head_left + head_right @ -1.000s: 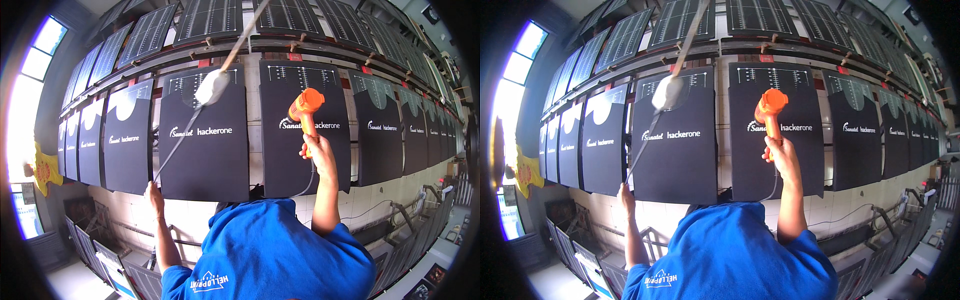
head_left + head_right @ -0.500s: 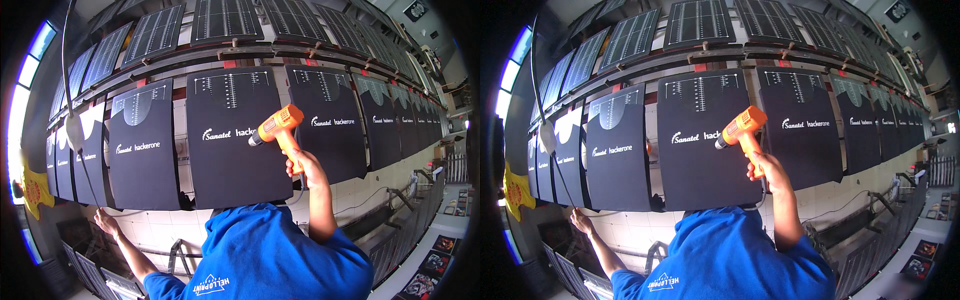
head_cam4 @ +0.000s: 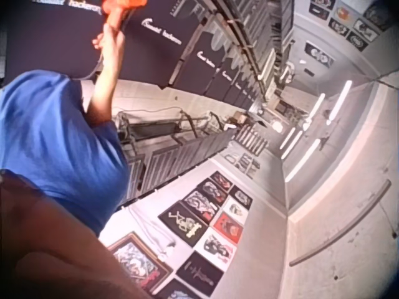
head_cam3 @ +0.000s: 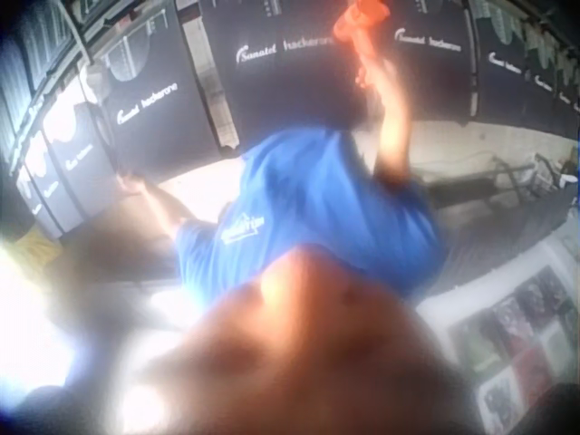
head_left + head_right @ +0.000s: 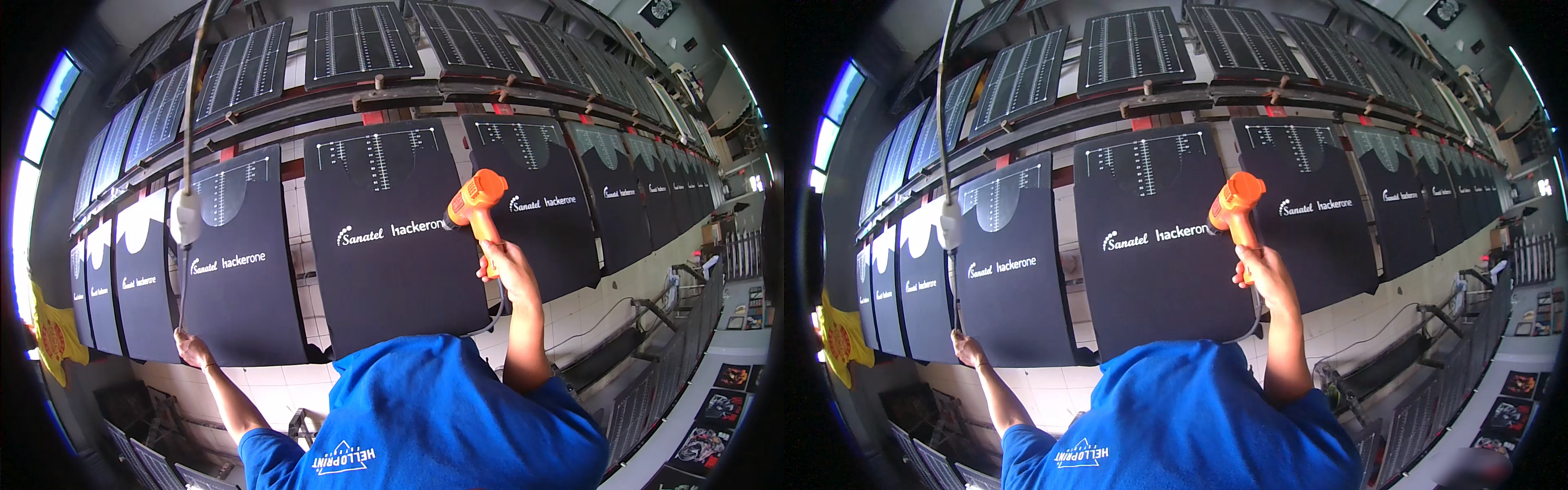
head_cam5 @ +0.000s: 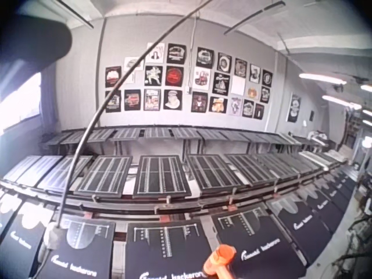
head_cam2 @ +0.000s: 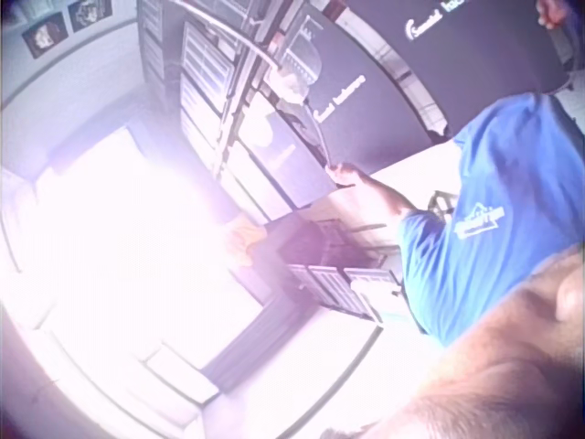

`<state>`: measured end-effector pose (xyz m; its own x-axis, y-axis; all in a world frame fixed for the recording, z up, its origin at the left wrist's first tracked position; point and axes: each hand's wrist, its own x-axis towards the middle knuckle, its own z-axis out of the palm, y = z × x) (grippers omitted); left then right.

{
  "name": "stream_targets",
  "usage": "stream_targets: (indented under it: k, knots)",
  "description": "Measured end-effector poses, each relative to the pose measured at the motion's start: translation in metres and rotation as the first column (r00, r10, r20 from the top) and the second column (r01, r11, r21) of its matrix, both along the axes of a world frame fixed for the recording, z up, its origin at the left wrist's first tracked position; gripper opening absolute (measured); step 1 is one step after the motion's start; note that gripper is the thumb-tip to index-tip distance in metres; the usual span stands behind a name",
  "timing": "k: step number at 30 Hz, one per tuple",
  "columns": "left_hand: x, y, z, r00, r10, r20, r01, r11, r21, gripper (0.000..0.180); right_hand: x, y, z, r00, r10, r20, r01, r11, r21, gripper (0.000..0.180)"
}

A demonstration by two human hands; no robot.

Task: The person uses an orange heat gun to apply heat to white printed logos on black t-shirts hanging on a rack. They move the heat gun back and forth over the logo area while occasionally touching the fabric with their left hand.

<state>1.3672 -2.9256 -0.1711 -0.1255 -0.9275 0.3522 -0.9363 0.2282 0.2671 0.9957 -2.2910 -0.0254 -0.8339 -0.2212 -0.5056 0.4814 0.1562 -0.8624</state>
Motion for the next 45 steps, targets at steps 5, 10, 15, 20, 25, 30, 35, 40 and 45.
stream_targets:
  k: [5,10,15,20,25,30,35,40,45]
  knots:
    - [-0.019,0.019,-0.018,0.995,-0.097,-0.037,0.097,0.995,0.02,0.03,0.001,0.0,-0.003,1.0,-0.017,0.004,0.017,0.999,-0.041,0.028]
    - [-0.025,0.025,-0.021,0.991,-0.11,-0.076,0.11,0.994,0.004,0.037,-0.003,0.0,0.0,1.0,-0.002,-0.002,0.002,0.999,-0.034,0.028]
    - [-0.022,0.021,-0.021,0.983,-0.128,-0.13,0.139,0.987,0.08,0.037,-0.001,-0.002,0.001,0.999,0.019,-0.039,-0.019,1.0,-0.008,0.029]
    - [-0.036,0.035,-0.026,0.962,-0.156,-0.225,0.185,0.976,0.117,0.039,0.003,0.005,-0.002,1.0,-0.005,0.0,0.005,1.0,-0.025,0.029]
    - [-0.031,0.061,-0.048,0.995,-0.095,0.026,0.095,0.995,0.033,0.043,0.005,0.008,-0.003,1.0,0.002,0.008,-0.002,1.0,-0.029,0.029]
    - [-0.04,0.115,-0.06,0.97,0.001,0.243,-0.02,0.997,0.078,0.051,0.004,0.01,-0.006,0.999,0.017,0.051,-0.012,0.995,-0.095,0.029]
    - [-0.047,0.118,-0.055,0.975,0.021,0.221,-0.045,0.994,0.102,0.051,0.006,-0.001,-0.001,0.999,0.03,0.015,-0.029,0.998,-0.049,0.028]
    - [-0.047,0.119,-0.055,0.98,0.027,0.197,-0.045,0.995,0.087,0.051,0.006,-0.005,-0.001,0.999,0.043,0.016,-0.042,0.999,-0.029,0.029]
    - [-0.048,0.119,-0.055,0.98,0.025,0.197,-0.041,0.996,0.077,0.05,0.01,-0.013,0.001,0.998,0.045,-0.031,-0.044,0.998,0.033,0.029]
